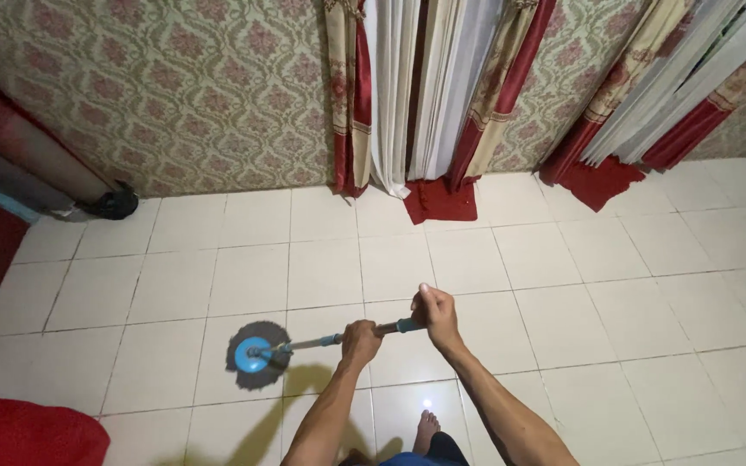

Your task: Mopping the tiled floor in a residential hallway.

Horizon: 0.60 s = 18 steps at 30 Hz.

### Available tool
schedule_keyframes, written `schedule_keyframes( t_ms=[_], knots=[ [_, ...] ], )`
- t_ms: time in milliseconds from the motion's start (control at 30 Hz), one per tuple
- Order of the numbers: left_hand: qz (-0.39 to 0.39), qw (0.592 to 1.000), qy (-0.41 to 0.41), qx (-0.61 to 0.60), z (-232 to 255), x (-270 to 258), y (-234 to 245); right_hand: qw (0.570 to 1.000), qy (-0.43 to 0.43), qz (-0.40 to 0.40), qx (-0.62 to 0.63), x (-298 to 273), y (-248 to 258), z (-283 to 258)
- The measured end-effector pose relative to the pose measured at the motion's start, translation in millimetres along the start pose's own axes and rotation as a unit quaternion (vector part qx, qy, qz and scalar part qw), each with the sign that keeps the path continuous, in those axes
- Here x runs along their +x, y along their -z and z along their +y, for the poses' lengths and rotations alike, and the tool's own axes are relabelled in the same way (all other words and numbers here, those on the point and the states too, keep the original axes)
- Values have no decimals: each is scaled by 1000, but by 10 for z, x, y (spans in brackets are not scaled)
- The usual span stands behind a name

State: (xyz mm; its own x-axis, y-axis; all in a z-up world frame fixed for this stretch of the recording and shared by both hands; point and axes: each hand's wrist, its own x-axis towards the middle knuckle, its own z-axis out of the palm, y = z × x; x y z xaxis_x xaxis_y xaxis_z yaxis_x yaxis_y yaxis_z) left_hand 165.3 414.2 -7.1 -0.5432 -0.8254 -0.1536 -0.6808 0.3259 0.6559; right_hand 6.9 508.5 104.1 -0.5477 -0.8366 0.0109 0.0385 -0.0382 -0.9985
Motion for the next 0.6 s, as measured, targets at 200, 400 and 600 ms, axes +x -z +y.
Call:
schedule_keyframes(
  t_ms=[200, 400, 600],
  knots=[
    [65, 991, -106, 47, -388, -140, -52, 998, 13, -63, -29, -332, -297, -168],
    [74, 978, -197, 9, -274, 17, -301, 990, 98, -95, -29, -608, -200, -421],
    [117, 914, -345, -179, 60, -71, -201, 967, 90, -138, -196, -882, -134, -245]
  ],
)
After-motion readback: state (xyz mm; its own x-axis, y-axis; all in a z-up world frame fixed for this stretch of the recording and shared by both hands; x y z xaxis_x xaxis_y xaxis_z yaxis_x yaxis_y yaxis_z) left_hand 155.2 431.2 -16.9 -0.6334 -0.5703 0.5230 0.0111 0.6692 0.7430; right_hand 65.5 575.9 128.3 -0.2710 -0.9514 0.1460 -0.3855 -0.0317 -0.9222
